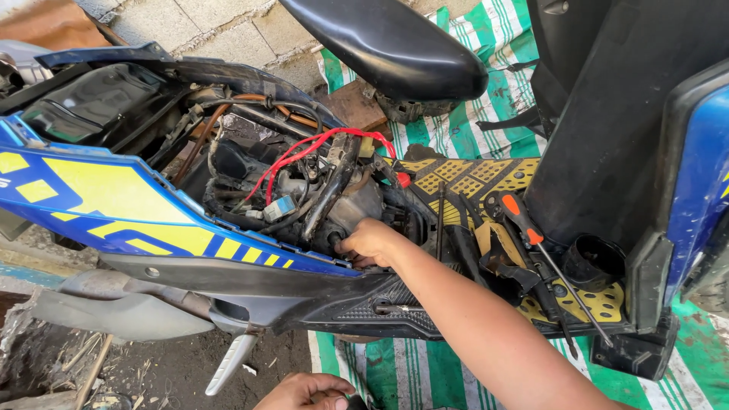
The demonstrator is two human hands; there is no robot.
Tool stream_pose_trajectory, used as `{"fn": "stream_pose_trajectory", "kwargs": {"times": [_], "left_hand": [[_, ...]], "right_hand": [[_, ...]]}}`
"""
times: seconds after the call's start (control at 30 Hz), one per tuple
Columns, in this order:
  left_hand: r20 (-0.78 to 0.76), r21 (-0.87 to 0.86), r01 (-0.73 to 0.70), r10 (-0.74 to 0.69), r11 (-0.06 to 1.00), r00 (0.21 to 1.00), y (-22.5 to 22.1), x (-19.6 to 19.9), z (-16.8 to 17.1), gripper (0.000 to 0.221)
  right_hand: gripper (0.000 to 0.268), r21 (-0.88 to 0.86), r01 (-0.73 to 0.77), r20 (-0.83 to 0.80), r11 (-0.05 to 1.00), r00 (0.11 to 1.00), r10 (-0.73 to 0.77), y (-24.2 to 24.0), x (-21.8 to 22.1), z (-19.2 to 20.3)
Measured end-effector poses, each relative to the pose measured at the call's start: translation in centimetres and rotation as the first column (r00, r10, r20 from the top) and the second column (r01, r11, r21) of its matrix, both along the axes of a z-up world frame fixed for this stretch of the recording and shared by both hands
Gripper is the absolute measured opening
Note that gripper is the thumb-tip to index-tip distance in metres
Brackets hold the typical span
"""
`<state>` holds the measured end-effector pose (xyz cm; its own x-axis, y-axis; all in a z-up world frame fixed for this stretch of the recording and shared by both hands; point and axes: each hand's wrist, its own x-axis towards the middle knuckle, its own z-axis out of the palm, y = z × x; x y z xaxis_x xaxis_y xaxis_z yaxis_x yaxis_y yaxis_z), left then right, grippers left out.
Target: Reconnecting a wiring harness and adjusting internal components of a motorcycle using a screwdriver.
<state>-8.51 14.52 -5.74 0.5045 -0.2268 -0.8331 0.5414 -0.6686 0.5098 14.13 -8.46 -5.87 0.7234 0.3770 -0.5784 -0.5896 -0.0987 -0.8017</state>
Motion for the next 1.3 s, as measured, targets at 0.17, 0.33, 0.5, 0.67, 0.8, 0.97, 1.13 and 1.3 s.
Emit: {"fn": "stream_pose_trajectory", "kwargs": {"times": [0.17,0.33,0.5,0.67,0.8,0.97,1.13,1.3], "left_hand": [[0.037,0.046,0.051,-0.052,0.998,0.998,-0.7,0.0,0.7,0.053],[0.078,0.003,0.090,-0.090,0.996,0.993,0.4,0.2,-0.6,0.049],[0.058,0.040,0.134,-0.136,0.990,0.989,1.0,0.5,-1.2,0.051],[0.064,0.037,0.156,-0.158,0.987,0.985,1.1,0.6,-1.3,0.053],[0.061,0.026,0.234,-0.235,0.972,0.970,1.7,0.9,-1.9,0.054],[0.069,0.021,0.257,-0.258,0.966,0.964,1.7,1.1,-1.9,0.054],[0.046,0.067,0.289,-0.292,0.955,0.955,1.8,1.3,-2.5,0.056],[0.056,0.145,0.326,-0.337,0.934,0.940,1.0,1.2,-1.5,0.050]], "right_hand": [[0.031,0.043,0.062,-0.016,0.997,0.998,-0.062,0.6,0.7,-1.0],[0.054,0.030,0.064,-0.028,0.998,0.998,-0.063,0.4,0.1,0.7],[0.052,0.037,0.075,-0.032,0.996,0.997,-0.074,0.6,0.3,0.2],[0.057,0.053,0.081,-0.032,0.995,0.996,-0.080,0.7,0.6,-0.1],[0.043,0.072,0.093,-0.038,0.993,0.995,-0.090,0.8,0.9,-0.7],[0.036,0.106,0.111,-0.041,0.988,0.993,-0.107,0.7,1.1,-0.3],[0.049,0.107,0.161,-0.057,0.981,0.986,-0.156,1.3,0.6,-0.3],[0.058,0.062,0.166,-0.031,0.984,0.986,-0.164,1.5,0.0,-0.2]]}}
